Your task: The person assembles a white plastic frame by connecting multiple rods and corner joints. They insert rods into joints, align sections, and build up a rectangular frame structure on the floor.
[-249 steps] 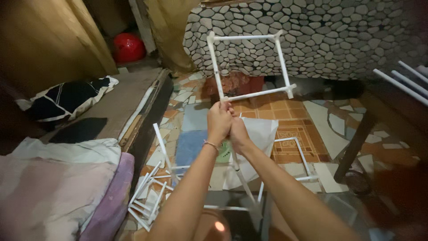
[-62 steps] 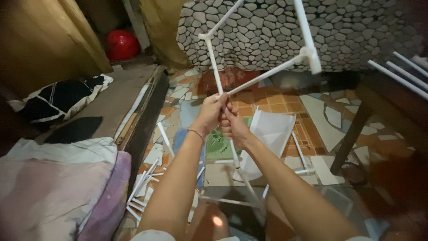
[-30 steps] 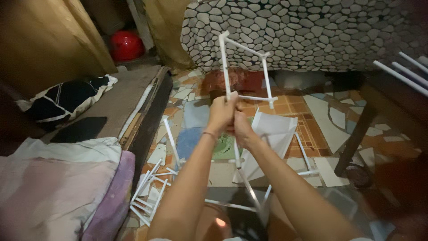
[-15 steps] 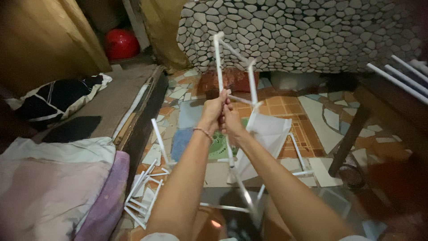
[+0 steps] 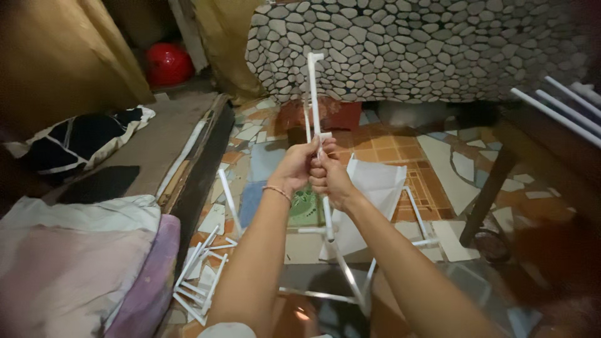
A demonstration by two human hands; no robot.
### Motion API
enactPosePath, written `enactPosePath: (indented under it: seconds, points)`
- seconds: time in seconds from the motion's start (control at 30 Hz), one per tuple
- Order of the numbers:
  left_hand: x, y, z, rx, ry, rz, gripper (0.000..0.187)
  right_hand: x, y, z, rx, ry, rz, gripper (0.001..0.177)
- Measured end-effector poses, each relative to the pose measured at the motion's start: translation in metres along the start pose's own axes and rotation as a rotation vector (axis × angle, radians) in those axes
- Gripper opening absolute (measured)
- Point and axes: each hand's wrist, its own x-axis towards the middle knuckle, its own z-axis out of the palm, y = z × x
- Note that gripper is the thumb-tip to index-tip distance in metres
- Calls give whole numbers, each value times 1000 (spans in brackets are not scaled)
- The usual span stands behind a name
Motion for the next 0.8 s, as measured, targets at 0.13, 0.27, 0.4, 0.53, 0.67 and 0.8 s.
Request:
enactPosePath:
  seconds: [0.13,0.27,0.4,0.53,0.67,0.8]
  points:
    - [38,-13,-20,32,-57,-32,29,2,5,-5,-68,115,-28,37]
    - [80,-27,-24,40,352,-24,25,16,17,-13,-282,359,-116,39]
    - [95,-34,-11,286,500,146,15,41,33,-23,-375,410,-279,31]
    - [92,-20,12,802,696,44,20,50,44,-37,-291,457,-207,34]
    - [82,-1,40,1199,965,-24,31,56,35,-40,-173,414,-128,37]
    - [72,7,59,1198,1133,62,30,54,39,-22,-207,379,-146,41]
